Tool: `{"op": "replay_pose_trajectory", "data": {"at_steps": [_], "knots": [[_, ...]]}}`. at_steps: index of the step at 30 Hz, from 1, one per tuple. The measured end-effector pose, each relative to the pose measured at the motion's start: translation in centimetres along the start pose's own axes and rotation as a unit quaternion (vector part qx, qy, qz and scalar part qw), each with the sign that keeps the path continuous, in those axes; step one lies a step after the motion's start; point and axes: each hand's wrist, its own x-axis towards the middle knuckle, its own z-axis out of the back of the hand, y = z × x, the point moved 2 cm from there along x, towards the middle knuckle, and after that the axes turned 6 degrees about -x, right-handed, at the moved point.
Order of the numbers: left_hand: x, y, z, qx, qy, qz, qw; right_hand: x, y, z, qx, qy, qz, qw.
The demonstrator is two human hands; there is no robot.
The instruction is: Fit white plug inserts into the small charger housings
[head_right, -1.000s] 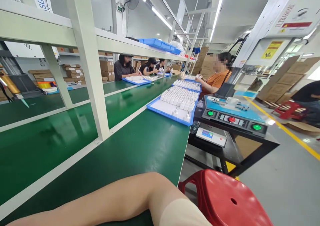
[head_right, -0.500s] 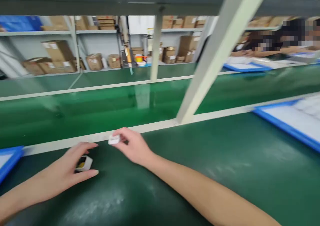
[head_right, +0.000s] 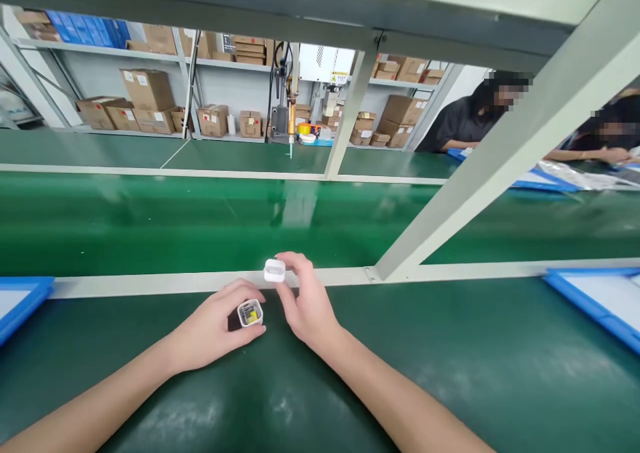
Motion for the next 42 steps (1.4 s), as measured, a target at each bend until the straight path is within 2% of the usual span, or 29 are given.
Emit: {"op": "replay_pose_trajectory", "data": {"at_steps": [4, 9, 14, 16, 19, 22, 25, 32, 37, 42], "knots": [[-0.3, 0.4, 0.2, -0.003, 0.003, 0.001, 1.0, -0.3, 0.0, -0.9, 0.004, 0.054, 0.016, 0.998], [-0.2, 0.3, 0.0, -0.007, -0.007, 0.038, 0.999, -0.2, 0.7, -0.5, -0.001, 0.048, 0.016, 0.999], [-0.1, 0.0, -0.3, 0.131, -0.034, 0.057, 0.989, -0.3, 1.3, -0.5, 0.046, 0.07, 0.012, 0.996], [-0.2, -0.1, -0.3, 0.146, -0.047, 0.081, 0.985, -0.3, 1.4, -0.7, 0.061, 0.077, 0.013, 0.995], [-0.3, -0.2, -0.1, 0.124, -0.031, 0.09, 0.988, -0.1, 1.5, -0.7, 0.057, 0.077, 0.013, 0.995], [-0.4, -0.2, 0.0, 0.131, -0.002, 0.066, 0.989, 0.4, 1.7, -0.4, 0.046, 0.087, 0.012, 0.995], [-0.4, -0.1, 0.1, 0.141, -0.002, 0.043, 0.989, 0.8, 1.8, -0.1, 0.029, 0.093, 0.015, 0.995], [-0.3, 0.0, 0.4, 0.111, -0.055, 0.1, 0.987, 0.9, 2.5, -0.1, -0.004, 0.126, 0.069, 0.99], [-0.5, 0.3, 0.8, 0.008, -0.115, 0.115, 0.987, 0.9, 2.4, 0.1, -0.022, 0.099, 0.071, 0.992], [-0.4, 0.5, 0.8, -0.009, -0.123, 0.117, 0.986, 0.7, 2.1, 0.2, -0.035, 0.07, 0.058, 0.995]]}}
